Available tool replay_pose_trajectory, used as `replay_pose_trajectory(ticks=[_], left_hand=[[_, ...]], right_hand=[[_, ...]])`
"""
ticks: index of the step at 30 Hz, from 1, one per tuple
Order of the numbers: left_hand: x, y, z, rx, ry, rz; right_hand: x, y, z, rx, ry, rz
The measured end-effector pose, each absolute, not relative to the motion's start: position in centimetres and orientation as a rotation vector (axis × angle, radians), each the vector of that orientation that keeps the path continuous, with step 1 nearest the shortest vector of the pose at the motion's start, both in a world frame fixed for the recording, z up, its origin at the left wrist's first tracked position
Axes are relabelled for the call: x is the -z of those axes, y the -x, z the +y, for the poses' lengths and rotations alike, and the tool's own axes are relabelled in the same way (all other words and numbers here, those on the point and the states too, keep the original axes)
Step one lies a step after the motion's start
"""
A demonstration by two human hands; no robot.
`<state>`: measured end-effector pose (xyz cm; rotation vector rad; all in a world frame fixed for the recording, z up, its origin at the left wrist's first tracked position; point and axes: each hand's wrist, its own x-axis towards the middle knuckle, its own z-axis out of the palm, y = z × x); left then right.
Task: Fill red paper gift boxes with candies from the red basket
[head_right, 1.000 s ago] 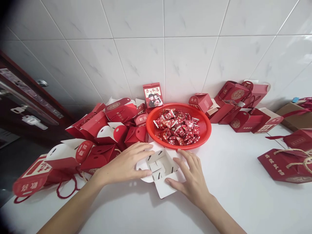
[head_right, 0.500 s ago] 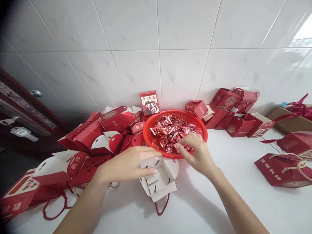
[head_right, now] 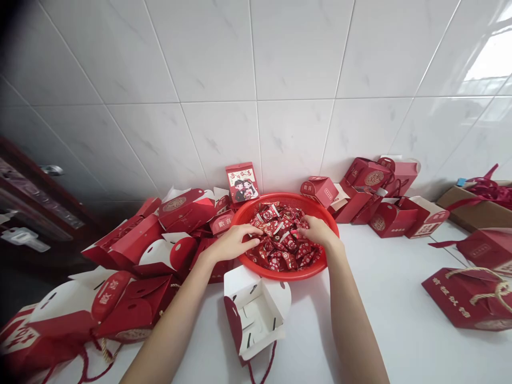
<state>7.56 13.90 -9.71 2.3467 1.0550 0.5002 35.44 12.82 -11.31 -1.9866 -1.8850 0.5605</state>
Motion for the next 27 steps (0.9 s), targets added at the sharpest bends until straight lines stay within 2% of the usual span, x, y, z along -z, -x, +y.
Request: replay_pose_trajectory(ticks=[9,27], left_hand=[[10.2,-9.5,16.7,-0.344,-2.506,0.975],[11.4,-15.6,19.0,0.035,-2.624,0.763]], right_hand=[[11.3,-35.8,13.0,-0.727,1.983,-2.040],[12.5,-36.6,13.9,-0.526,1.959,-2.078]])
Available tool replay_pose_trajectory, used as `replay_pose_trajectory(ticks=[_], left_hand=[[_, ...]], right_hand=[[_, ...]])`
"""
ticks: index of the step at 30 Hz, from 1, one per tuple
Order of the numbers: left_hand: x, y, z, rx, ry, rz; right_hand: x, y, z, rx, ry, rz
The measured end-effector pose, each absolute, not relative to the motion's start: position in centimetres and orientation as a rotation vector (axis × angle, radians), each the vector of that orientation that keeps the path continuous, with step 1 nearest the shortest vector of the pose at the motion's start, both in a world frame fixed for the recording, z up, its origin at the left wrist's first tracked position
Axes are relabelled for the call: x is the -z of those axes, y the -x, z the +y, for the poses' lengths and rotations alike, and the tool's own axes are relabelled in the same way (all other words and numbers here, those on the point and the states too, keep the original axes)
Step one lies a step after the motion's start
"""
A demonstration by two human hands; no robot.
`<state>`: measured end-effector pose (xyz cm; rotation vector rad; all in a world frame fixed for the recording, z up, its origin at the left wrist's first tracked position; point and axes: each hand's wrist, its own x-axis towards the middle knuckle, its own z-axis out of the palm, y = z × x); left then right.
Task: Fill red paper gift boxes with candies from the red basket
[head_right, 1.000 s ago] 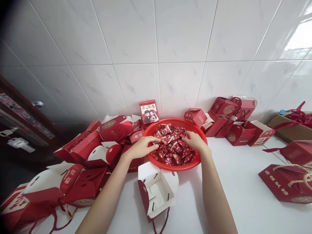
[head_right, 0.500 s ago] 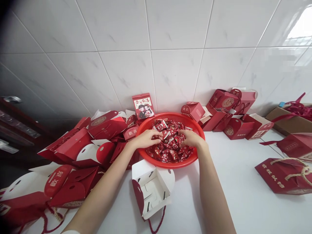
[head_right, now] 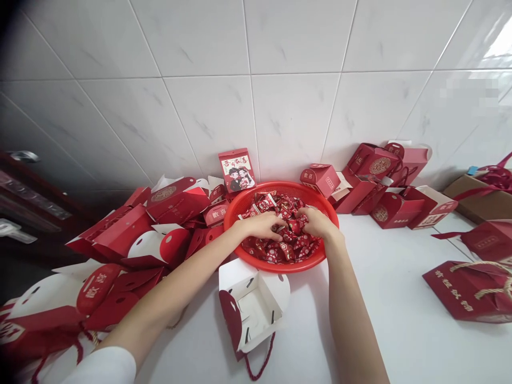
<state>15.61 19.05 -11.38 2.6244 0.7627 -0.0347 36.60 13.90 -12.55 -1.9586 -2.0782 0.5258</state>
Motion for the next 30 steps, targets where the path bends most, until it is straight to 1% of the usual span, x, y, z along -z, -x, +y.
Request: replay_pose_trajectory(ticks=[5,9,13,19,25,30], left_hand=[[11.8,-15.4,19.1,-0.075,-2.556,0.750],[11.5,-14.5,19.3,-0.279,-2.465,0.809],[11.1,-13.4,19.2,-0.452,-2.305,0.854],[11.2,-12.3,18.6,-0.609,-2.116,0.865],[11.3,-12.0,17.3,-0.741,-1.991,0.818],[11.5,-11.6,16.9,-0.846,-1.857,0.805]], right_hand=[[13.1,-37.0,14.2,-0.455,1.956,-2.025],[13.3,-37.3,14.3,-0.428,1.947,-1.969],[12.8,-36.9,14.2,-0.451,1.847,-1.943],[10.5,-35.2,12.9,-0.575,1.550,-1.947],[8.8,-33.6,11.5,-0.893,1.236,-1.891],[8.7,-33.6,11.6,-0.839,1.242,-1.771]])
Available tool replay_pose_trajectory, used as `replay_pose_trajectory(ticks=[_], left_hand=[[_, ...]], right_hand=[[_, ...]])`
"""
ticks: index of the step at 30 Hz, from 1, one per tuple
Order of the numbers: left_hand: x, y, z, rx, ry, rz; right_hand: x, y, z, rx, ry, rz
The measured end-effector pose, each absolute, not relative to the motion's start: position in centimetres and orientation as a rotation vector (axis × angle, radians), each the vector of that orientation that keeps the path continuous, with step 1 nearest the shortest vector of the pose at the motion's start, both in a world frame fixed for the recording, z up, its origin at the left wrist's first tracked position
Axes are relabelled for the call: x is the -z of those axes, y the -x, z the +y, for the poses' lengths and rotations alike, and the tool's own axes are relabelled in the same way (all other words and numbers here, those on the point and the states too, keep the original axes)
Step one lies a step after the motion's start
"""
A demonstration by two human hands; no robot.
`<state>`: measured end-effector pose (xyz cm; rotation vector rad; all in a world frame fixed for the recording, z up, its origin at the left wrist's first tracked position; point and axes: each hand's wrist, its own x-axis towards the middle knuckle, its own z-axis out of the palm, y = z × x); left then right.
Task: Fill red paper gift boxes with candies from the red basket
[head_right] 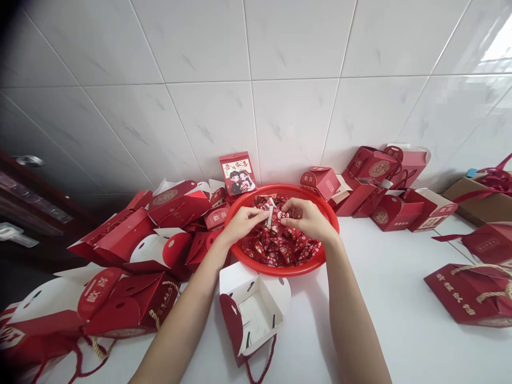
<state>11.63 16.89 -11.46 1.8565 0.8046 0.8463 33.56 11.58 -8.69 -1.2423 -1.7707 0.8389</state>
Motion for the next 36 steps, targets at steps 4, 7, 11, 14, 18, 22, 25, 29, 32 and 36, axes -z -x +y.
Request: replay_pose_trajectory(ticks=[4,7,11,14,18,22,25,29,32,36], left_hand=[[11.7,-11.3,17.2,-0.881,-1.765,0.773],[12.0,-11.2,17.4,-0.911,-1.731,0.763],[12.3,-11.3,17.5,-0.961,-1.716,0.781],[12.2,-11.3,17.5,-0.965,-1.742,0.793],[11.9,-11.4,17.3,-0.940,-1.820,0.785],[11.7,-11.4,17.0,-0.916,-1.841,0.764],[11.5,-11.4,16.8,-0.914,-1.838,0.709],[11.2,-11.3,16.6,-0.888,-1.853,0.658],[11.0,-11.3,16.4,-0.835,-1.854,0.648],[10.9,-11.4,16.3,-0.775,-1.866,0.658]], right_hand=[[8.5,-34.5,11.7,-0.719,1.254,-1.642],[8.3,-35.0,11.5,-0.771,1.284,-1.596],[8.4,-35.0,11.3,-0.882,1.264,-1.501],[8.6,-34.8,11.5,-1.002,1.245,-1.428],[8.8,-34.9,11.9,-1.112,1.249,-1.310],[8.8,-35.0,12.0,-1.214,1.221,-1.274],[8.8,-35.0,12.0,-1.268,1.207,-1.281],[8.8,-34.8,11.9,-1.300,1.201,-1.269],[8.7,-34.5,11.9,-1.303,1.209,-1.258],[8.5,-34.1,11.8,-1.302,1.189,-1.294]])
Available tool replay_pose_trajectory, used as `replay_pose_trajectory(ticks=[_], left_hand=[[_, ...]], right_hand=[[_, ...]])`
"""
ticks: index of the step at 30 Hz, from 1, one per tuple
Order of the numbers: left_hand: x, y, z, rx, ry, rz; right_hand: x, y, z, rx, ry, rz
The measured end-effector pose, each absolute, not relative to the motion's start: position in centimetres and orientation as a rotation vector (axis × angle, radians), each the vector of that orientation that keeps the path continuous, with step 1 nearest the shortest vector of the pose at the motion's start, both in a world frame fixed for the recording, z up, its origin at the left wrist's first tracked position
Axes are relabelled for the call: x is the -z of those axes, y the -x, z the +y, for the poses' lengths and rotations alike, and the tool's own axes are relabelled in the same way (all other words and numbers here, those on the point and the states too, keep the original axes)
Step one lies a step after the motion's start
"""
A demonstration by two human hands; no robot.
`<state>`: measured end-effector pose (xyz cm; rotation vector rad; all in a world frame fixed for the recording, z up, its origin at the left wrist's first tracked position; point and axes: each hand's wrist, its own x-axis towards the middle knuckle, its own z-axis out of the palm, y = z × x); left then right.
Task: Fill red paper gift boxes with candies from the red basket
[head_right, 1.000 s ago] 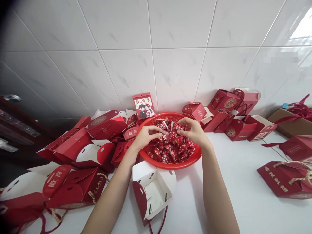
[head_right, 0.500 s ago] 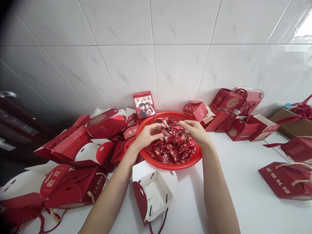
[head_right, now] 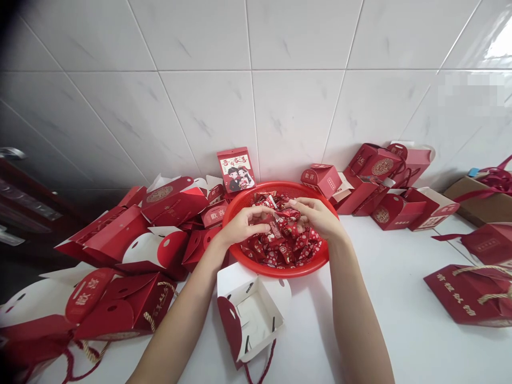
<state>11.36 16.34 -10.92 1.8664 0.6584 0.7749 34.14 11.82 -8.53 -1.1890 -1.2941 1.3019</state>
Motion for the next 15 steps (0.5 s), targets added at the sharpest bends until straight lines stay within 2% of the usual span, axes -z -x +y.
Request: replay_pose_trajectory(ticks=[15], left_hand=[[8.1,-10.7,14.3,-0.887,-1.676,0.627]], right_hand=[[5.6,-32.5,9.0,-1.096,1.041,-1.494]])
